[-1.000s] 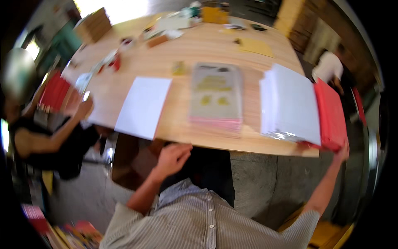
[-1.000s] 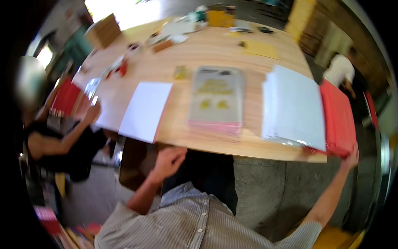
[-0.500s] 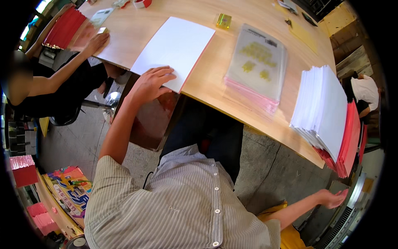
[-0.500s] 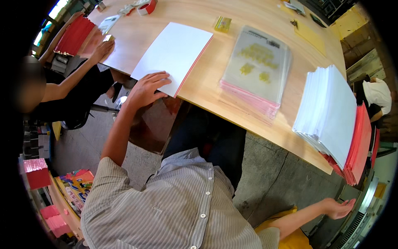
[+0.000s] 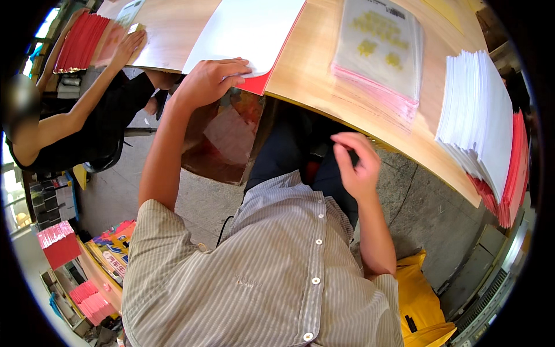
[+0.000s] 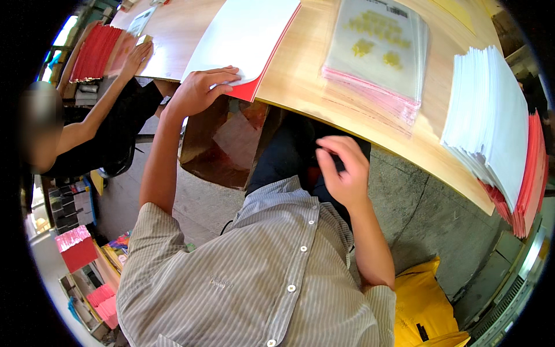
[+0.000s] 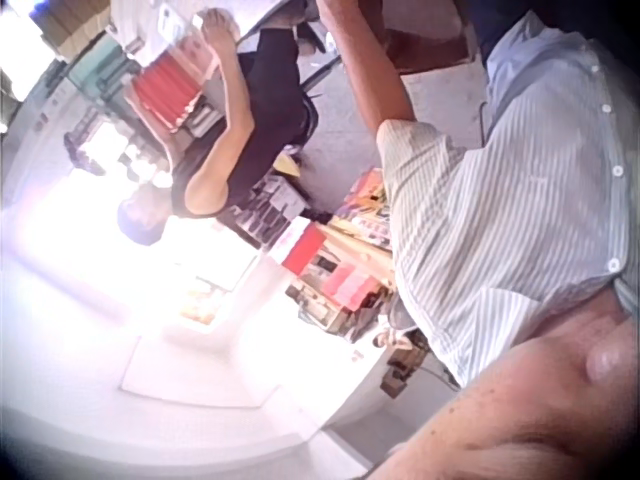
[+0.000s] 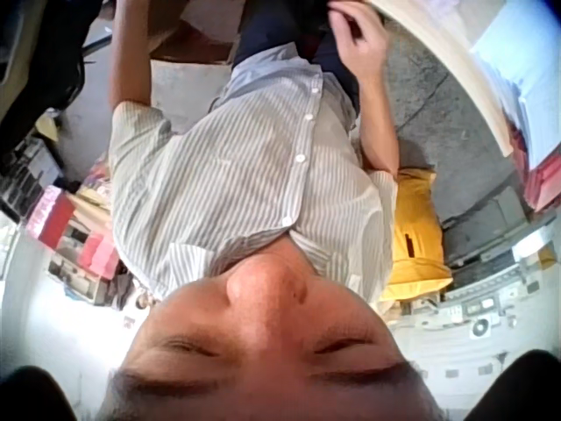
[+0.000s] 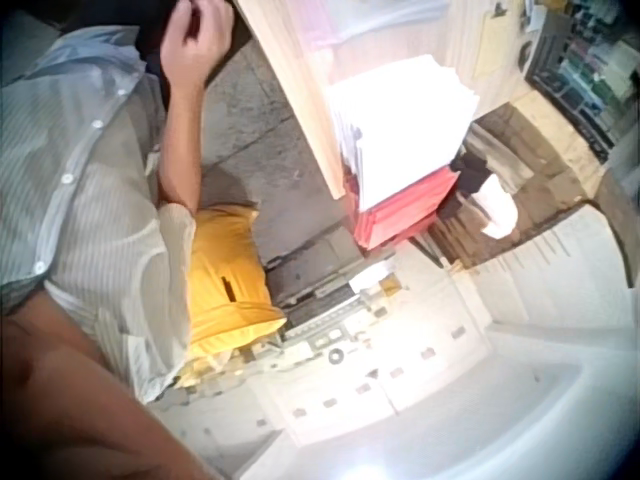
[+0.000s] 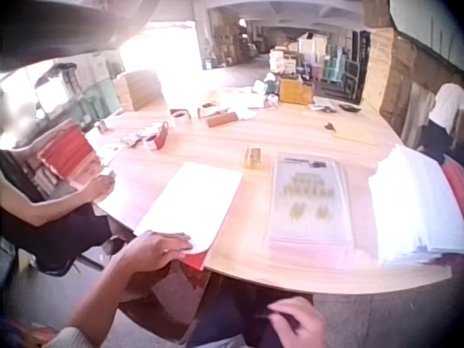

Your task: The person inserts white sheets of paper and red folders into clear plastic sleeves and places them on a stack. The process is repetitive, involving picking, inserting, and stacking materials.

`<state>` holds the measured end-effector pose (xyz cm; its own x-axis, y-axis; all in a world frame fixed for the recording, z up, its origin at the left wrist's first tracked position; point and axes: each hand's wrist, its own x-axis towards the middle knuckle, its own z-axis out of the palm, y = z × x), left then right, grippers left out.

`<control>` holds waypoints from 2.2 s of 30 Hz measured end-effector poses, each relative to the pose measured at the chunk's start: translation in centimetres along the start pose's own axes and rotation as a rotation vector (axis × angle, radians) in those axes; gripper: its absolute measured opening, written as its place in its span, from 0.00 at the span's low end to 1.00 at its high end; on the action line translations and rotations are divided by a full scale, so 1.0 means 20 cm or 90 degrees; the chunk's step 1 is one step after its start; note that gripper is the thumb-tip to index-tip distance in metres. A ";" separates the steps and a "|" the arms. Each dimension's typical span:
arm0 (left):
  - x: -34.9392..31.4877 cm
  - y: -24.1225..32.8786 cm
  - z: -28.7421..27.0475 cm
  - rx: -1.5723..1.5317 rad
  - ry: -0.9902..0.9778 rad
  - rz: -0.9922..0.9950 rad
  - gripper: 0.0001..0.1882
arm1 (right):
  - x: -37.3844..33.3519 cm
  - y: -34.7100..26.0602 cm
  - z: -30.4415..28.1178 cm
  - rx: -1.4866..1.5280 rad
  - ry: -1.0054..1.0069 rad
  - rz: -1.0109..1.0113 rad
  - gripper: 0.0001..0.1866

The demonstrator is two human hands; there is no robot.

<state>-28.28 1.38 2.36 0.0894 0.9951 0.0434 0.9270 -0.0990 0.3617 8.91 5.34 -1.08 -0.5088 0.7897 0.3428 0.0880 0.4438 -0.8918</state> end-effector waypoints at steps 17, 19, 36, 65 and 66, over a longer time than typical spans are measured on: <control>-0.04 0.03 0.05 0.007 0.086 0.019 0.15 | 0.61 0.06 0.67 0.705 -0.149 0.571 0.21; -0.06 0.05 0.06 0.000 0.089 0.013 0.15 | 0.68 0.02 0.67 0.644 -0.171 0.595 0.22; -0.15 -0.19 -0.08 -0.475 0.340 -0.096 0.24 | 0.78 -0.12 0.55 0.515 -0.118 0.342 0.11; 0.09 0.87 0.41 -1.129 0.315 -0.235 0.17 | -0.40 0.11 -0.26 0.897 0.083 0.275 0.61; 0.08 0.88 0.48 -1.114 0.300 -0.239 0.16 | -0.51 0.25 -0.22 0.962 0.075 0.275 0.48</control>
<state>-8.28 1.33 -0.06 -0.3886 0.9101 -0.1440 -0.5448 -0.1009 0.8325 18.30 1.47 -7.77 -0.5989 0.7993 -0.0491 -0.7364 -0.5738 -0.3585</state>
